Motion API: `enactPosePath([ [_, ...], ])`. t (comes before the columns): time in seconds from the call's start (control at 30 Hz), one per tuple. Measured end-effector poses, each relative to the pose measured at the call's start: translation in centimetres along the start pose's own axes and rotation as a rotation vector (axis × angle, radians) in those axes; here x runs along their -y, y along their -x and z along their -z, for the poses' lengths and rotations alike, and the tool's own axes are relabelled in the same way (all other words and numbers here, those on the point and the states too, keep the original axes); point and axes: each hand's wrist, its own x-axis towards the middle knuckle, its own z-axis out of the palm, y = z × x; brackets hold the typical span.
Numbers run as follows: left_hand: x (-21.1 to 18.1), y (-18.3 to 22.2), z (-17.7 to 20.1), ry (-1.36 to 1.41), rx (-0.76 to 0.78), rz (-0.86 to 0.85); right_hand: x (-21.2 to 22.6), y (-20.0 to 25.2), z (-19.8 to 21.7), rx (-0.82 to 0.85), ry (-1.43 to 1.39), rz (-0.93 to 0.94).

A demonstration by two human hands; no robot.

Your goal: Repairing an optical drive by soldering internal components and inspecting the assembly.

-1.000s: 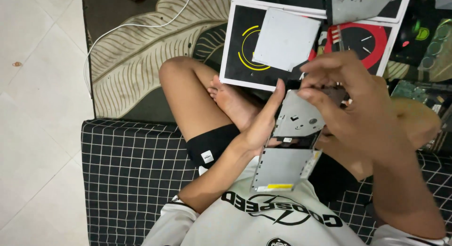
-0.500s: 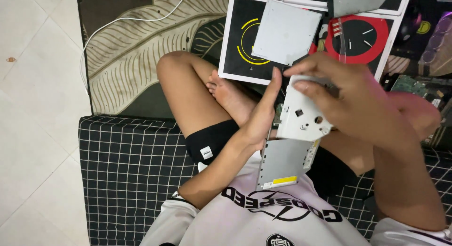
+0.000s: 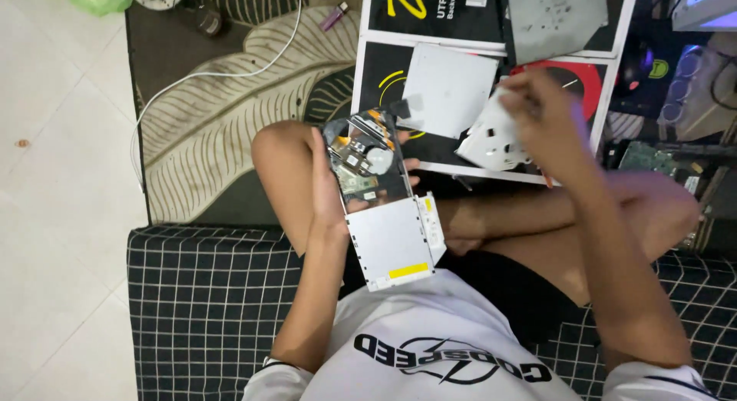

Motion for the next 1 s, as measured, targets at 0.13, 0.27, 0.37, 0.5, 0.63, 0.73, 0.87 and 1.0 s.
enactPosePath([
  [0.13,-1.2,-2.7,1.2,-0.018,-0.09,0.005,0.5,-1.6,-2.4,-0.02,0.106,0.146],
  [0.27,-2.4,-7.1,1.2,-0.042,0.084,0.17,1.1,-2.9,-3.2,-0.093,0.328,0.181],
  [0.37,-1.2,-8.5,-1.7,-0.283,-0.457,-0.225,1.4,-3.0,-2.8,-0.19,0.371,0.302],
  [0.5,-0.5,-10.0,-2.6,-0.131,-0.088,0.003,-2.1,-3.1,0.2,-0.39,0.349,0.307],
  [0.63,0.2,-8.8,-5.4,-0.273,-0.004,-0.033,-2.6,-2.6,2.7,-0.477,0.452,0.228],
  [0.73,0.3,-9.2,-4.9,-0.3,0.036,-0.005,-3.3,-3.0,3.2,-0.476,0.451,0.203],
  [0.87,0.1,-9.2,-5.2,-0.292,-0.012,-0.01,-3.9,-3.3,3.3,-0.434,0.458,0.192],
  [1.0,0.2,-9.2,-6.0,-0.32,-0.061,-0.015,-3.8,-3.4,3.0,-0.419,0.549,0.214],
])
